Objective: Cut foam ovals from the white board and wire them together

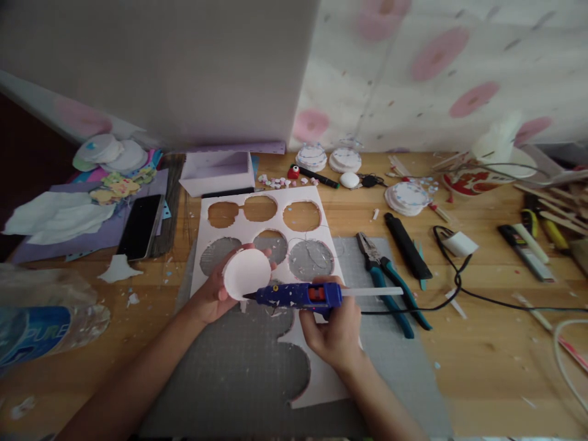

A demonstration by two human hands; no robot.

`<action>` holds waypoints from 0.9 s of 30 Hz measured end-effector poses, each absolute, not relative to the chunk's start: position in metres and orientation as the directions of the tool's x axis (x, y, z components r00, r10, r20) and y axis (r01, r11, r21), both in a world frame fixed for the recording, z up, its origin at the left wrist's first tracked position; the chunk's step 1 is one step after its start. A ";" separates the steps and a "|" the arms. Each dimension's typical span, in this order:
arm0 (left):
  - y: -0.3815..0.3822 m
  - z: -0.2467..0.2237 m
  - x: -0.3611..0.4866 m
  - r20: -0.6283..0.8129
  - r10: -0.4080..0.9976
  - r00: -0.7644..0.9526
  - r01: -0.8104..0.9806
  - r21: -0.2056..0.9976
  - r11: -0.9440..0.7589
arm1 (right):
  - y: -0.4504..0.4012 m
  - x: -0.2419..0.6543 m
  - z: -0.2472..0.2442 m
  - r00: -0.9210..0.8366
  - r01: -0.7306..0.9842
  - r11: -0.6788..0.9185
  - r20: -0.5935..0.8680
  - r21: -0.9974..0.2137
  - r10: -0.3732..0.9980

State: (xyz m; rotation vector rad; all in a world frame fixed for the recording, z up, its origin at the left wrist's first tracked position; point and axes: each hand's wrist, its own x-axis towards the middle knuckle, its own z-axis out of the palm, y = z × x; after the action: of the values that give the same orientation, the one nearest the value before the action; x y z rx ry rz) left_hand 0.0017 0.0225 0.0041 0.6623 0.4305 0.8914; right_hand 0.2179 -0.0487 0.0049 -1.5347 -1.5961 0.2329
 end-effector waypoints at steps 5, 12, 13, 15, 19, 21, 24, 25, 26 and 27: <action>0.023 0.005 0.001 -0.080 0.826 0.557 -0.569 0.688 0.451 | -0.047 0.218 0.006 0.158 0.711 0.206 0.438 -0.673 0.885; 0.022 0.004 0.000 -0.092 0.832 0.547 -0.566 0.692 0.448 | -0.047 0.219 0.006 0.171 0.701 0.196 0.429 -0.686 0.887; 0.022 0.004 0.000 -0.092 0.833 0.545 -0.568 0.690 0.448 | -0.047 0.219 0.006 0.170 0.707 0.195 0.432 -0.679 0.886; 0.022 0.004 0.000 -0.084 0.835 0.543 -0.576 0.686 0.444 | -0.046 0.219 0.007 0.172 0.714 0.194 0.437 -0.673 0.883; 0.022 0.005 0.000 -0.057 0.836 0.545 -0.595 0.677 0.434 | -0.046 0.220 0.008 0.185 0.714 0.175 0.424 -0.678 0.886; 0.022 0.006 0.000 -0.055 0.838 0.542 -0.598 0.676 0.431 | -0.046 0.221 0.007 0.190 0.720 0.172 0.430 -0.672 0.883; 0.022 0.006 -0.001 -0.080 0.842 0.534 -0.590 0.678 0.439 | -0.047 0.222 0.005 0.192 0.730 0.174 0.443 -0.661 0.876; 0.022 0.006 -0.001 -0.093 0.842 0.532 -0.584 0.679 0.444 | -0.047 0.222 0.004 0.197 0.735 0.170 0.447 -0.657 0.873; 0.022 0.006 -0.001 -0.104 0.842 0.529 -0.580 0.680 0.449 | -0.047 0.222 0.003 0.200 0.741 0.166 0.450 -0.651 0.871; 0.022 0.005 -0.001 -0.110 0.842 0.528 -0.577 0.681 0.451 | -0.048 0.223 0.003 0.206 0.748 0.156 0.449 -0.645 0.869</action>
State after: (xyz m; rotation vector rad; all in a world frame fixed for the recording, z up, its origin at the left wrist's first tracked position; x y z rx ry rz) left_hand -0.0014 0.0218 0.0055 0.6323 0.4746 0.9185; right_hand 0.2228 -0.0476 0.0029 -1.6106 -1.5611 0.1758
